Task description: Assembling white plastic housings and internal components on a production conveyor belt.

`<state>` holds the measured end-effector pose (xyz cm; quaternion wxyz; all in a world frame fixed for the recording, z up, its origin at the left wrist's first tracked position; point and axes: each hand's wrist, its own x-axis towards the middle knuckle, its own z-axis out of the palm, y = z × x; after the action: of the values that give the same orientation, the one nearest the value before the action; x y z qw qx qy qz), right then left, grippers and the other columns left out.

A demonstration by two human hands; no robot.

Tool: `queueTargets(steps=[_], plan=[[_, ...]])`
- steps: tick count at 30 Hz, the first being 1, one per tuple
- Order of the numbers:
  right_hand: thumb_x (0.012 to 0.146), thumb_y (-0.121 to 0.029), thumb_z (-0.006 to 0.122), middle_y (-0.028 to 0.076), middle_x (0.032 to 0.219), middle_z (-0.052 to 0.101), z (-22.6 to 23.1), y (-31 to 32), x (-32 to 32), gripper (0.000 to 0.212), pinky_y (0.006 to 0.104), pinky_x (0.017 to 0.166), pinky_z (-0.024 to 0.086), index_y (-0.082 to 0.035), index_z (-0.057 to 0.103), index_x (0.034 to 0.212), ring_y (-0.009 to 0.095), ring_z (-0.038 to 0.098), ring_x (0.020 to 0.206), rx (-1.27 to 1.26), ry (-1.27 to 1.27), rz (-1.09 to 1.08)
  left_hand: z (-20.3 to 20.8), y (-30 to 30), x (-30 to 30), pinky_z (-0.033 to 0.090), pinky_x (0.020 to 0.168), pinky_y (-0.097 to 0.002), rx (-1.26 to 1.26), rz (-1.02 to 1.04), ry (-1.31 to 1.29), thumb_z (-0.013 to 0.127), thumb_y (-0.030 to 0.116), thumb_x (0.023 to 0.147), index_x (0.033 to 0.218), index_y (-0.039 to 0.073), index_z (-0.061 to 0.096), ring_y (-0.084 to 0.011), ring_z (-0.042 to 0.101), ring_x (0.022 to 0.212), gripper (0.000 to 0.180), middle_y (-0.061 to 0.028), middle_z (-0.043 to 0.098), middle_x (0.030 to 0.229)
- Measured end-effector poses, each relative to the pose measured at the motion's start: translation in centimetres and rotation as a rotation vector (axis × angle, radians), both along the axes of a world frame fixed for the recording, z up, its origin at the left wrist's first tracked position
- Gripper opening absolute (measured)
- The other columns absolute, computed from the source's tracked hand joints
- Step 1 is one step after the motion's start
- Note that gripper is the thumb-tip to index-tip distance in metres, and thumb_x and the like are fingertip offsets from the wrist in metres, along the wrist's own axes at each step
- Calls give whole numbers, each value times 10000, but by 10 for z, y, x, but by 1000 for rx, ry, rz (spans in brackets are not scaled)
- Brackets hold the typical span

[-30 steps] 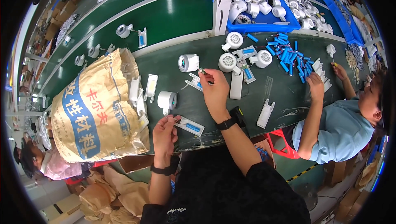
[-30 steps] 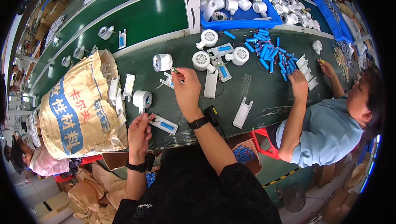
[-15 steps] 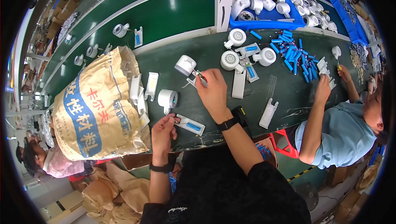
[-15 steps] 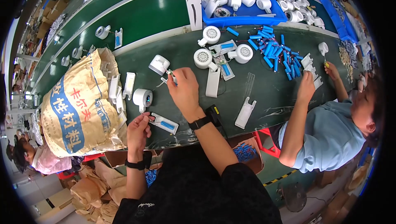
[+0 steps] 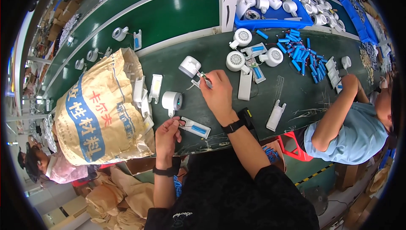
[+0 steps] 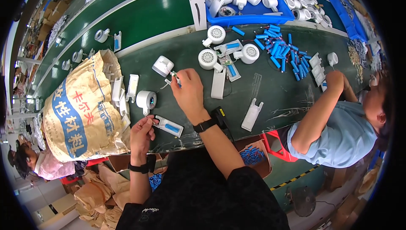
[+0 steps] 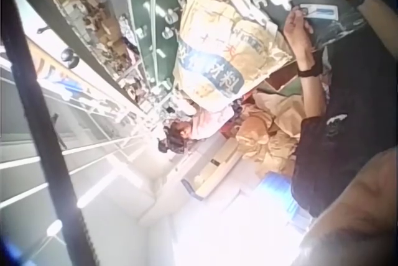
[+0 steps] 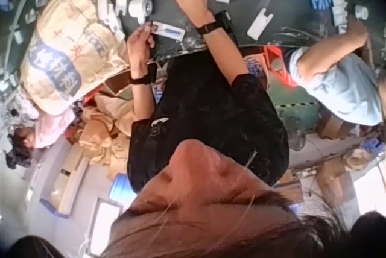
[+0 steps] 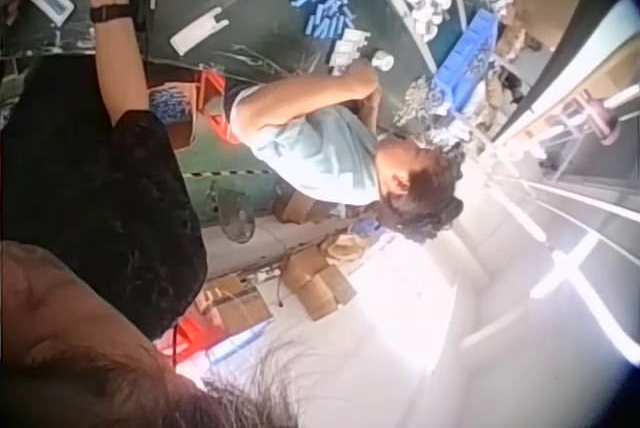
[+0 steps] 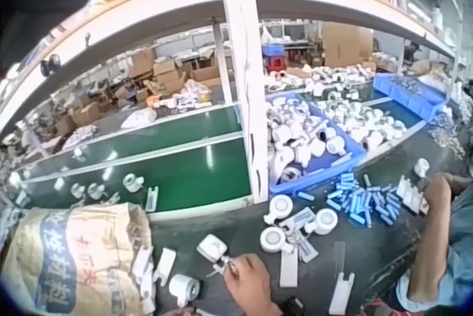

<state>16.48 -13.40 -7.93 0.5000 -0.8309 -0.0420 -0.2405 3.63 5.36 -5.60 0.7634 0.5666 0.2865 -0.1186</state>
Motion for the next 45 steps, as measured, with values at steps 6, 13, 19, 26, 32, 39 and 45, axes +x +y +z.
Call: queueTargets(steps=[6, 13, 19, 26, 32, 39, 45], plan=[[814, -45, 751, 127, 904, 620, 2, 0, -1, 149, 382, 636, 517, -22, 633, 901, 308, 636, 753, -19, 11, -2, 1, 0, -1, 430, 500, -216, -1, 1, -12, 592, 136, 1007, 1196, -70, 587, -60, 493, 584, 280, -94, 701, 973], [812, -51, 748, 134, 913, 623, 2, 0, -1, 149, 400, 648, 517, -23, 635, 905, 332, 637, 777, -21, 23, 1, 0, 1, -1, 431, 492, -214, 11, -1, -11, 594, 141, 1008, 1192, -65, 596, -57, 493, 583, 276, -91, 702, 972], [810, -60, 746, 135, 917, 624, 3, -1, -1, 153, 408, 665, 520, -25, 637, 912, 341, 639, 796, -36, 26, 1, -2, 1, -1, 431, 490, -214, 6, -5, -20, 596, 145, 1009, 1197, -65, 597, -55, 496, 583, 281, -88, 703, 970], [824, -51, 722, 141, 875, 582, 7, -1, -6, 151, 450, 686, 487, -22, 577, 854, 355, 591, 810, 7, 32, 14, -3, 0, -5, 438, 497, -210, 7, -8, -17, 598, 152, 1009, 1208, -69, 591, -54, 501, 584, 298, -92, 706, 968], [823, -119, 760, 137, 935, 630, -4, 4, -5, 305, 418, 699, 525, -21, 618, 1074, 333, 644, 822, -10, 57, 8, -1, -8, 0, 450, 511, -210, 187, 8, -21, 649, 262, 989, 1137, -64, 599, -66, 552, 607, 362, -97, 719, 938], [800, -265, 772, 210, 999, 629, 13, 34, 47, 591, 509, 785, 524, 8, 510, 1253, 425, 627, 918, -301, 201, 4, -13, -21, 111, 486, 535, -220, 160, -21, -67, 642, 354, 987, 971, -2, 640, -88, 587, 593, 357, -75, 706, 863], [799, -296, 730, 238, 1034, 657, 20, 65, 136, 496, 535, 797, 546, -18, 554, 1169, 446, 662, 953, -137, 345, -21, -32, 1, 231, 523, 473, -269, 150, 125, -75, 650, 226, 954, 824, -14, 697, -136, 619, 546, 278, -77, 690, 731]])
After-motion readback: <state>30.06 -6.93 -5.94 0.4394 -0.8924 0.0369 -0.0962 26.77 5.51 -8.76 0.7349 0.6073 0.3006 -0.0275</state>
